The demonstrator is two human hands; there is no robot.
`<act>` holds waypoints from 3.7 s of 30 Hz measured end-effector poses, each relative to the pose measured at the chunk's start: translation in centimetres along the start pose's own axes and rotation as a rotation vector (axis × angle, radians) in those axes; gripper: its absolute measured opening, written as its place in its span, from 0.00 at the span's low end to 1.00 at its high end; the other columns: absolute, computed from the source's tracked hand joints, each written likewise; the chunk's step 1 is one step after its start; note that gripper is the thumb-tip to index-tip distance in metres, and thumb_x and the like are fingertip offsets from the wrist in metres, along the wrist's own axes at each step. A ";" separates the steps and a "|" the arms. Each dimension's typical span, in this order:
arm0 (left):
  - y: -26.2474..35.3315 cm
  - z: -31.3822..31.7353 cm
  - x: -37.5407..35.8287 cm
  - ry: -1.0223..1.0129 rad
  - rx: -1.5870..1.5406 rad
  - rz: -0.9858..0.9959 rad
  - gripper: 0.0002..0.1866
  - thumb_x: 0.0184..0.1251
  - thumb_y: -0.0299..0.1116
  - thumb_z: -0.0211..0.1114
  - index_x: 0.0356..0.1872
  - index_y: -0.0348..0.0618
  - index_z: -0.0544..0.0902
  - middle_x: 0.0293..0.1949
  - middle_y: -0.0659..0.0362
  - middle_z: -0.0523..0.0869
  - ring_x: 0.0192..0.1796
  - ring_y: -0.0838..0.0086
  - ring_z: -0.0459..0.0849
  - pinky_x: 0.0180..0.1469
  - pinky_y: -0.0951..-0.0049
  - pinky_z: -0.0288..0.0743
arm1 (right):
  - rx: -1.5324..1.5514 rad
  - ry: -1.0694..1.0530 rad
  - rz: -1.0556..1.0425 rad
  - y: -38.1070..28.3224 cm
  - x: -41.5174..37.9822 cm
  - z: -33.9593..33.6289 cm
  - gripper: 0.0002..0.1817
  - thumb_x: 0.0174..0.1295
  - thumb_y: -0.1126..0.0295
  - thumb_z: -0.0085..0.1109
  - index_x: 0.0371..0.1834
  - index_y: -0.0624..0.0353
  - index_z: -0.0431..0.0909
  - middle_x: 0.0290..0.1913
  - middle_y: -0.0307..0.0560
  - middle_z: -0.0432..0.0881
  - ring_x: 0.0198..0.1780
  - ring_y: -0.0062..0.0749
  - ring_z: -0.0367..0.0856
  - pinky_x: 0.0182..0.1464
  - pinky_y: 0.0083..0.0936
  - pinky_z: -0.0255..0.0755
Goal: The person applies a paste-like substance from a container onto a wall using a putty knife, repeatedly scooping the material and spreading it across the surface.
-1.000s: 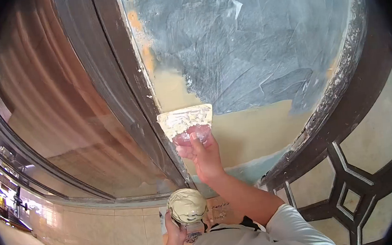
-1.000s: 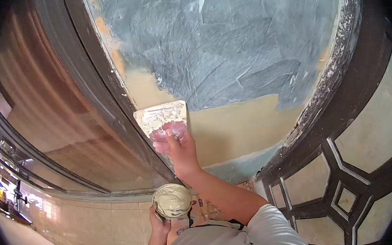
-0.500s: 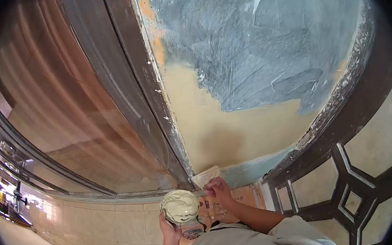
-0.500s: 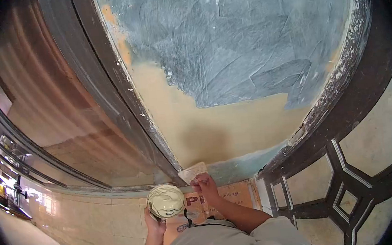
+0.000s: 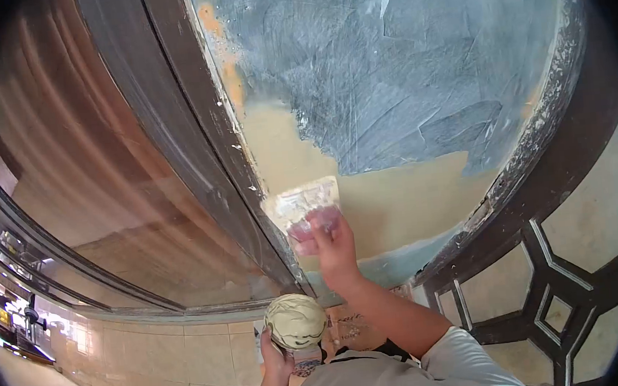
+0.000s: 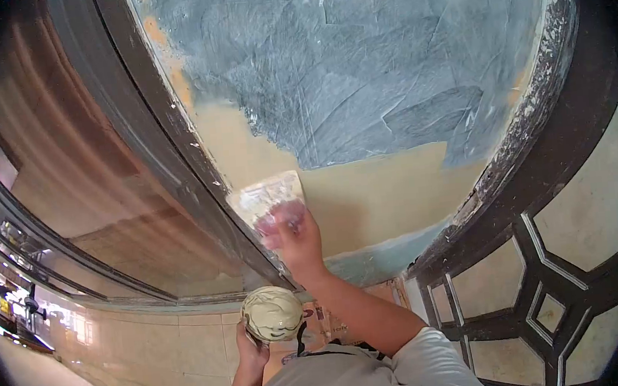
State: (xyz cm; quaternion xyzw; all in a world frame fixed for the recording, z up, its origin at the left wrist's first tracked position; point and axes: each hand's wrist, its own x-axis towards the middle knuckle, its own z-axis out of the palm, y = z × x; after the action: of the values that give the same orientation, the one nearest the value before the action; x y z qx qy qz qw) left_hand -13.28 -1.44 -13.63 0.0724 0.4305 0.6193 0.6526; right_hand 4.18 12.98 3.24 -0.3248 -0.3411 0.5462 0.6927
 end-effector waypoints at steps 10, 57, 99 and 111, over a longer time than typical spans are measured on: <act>0.3 -0.1 -0.7 0.039 -0.021 0.001 0.24 0.79 0.44 0.43 0.64 0.40 0.72 0.61 0.54 0.80 0.63 0.63 0.80 0.63 0.61 0.76 | -0.904 -0.105 0.137 12.5 -5.3 -20.0 0.13 0.67 0.66 0.63 0.47 0.59 0.73 0.37 0.46 0.84 0.42 0.36 0.86 0.38 0.29 0.79; -1.6 2.1 -0.8 -0.087 -0.016 -0.008 0.24 0.74 0.46 0.49 0.64 0.44 0.74 0.61 0.58 0.81 0.62 0.65 0.79 0.64 0.63 0.73 | -1.889 -1.078 -0.838 -20.9 5.0 8.0 0.09 0.62 0.65 0.56 0.43 0.53 0.74 0.31 0.50 0.83 0.35 0.51 0.85 0.36 0.48 0.77; 1.7 3.9 -1.6 -0.231 -0.112 0.002 0.27 0.77 0.48 0.48 0.69 0.44 0.70 0.66 0.57 0.77 0.68 0.64 0.75 0.69 0.60 0.69 | -0.919 -0.652 -0.461 -23.8 2.2 3.1 0.12 0.68 0.67 0.60 0.49 0.61 0.75 0.34 0.35 0.78 0.37 0.17 0.72 0.40 0.21 0.70; 4.8 7.4 -3.5 -0.274 0.569 0.651 0.28 0.77 0.45 0.48 0.71 0.40 0.64 0.69 0.47 0.72 0.67 0.56 0.75 0.69 0.59 0.68 | -1.112 -0.648 -0.167 -11.4 -2.0 -6.5 0.11 0.68 0.71 0.60 0.50 0.63 0.80 0.41 0.51 0.84 0.40 0.38 0.82 0.45 0.29 0.74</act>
State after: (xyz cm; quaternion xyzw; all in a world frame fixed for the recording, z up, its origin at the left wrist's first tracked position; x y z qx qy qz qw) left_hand -11.52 -0.16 -4.36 0.4619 0.4482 0.6338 0.4290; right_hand 15.30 8.36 8.77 -0.4261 -0.7888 0.3028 0.3233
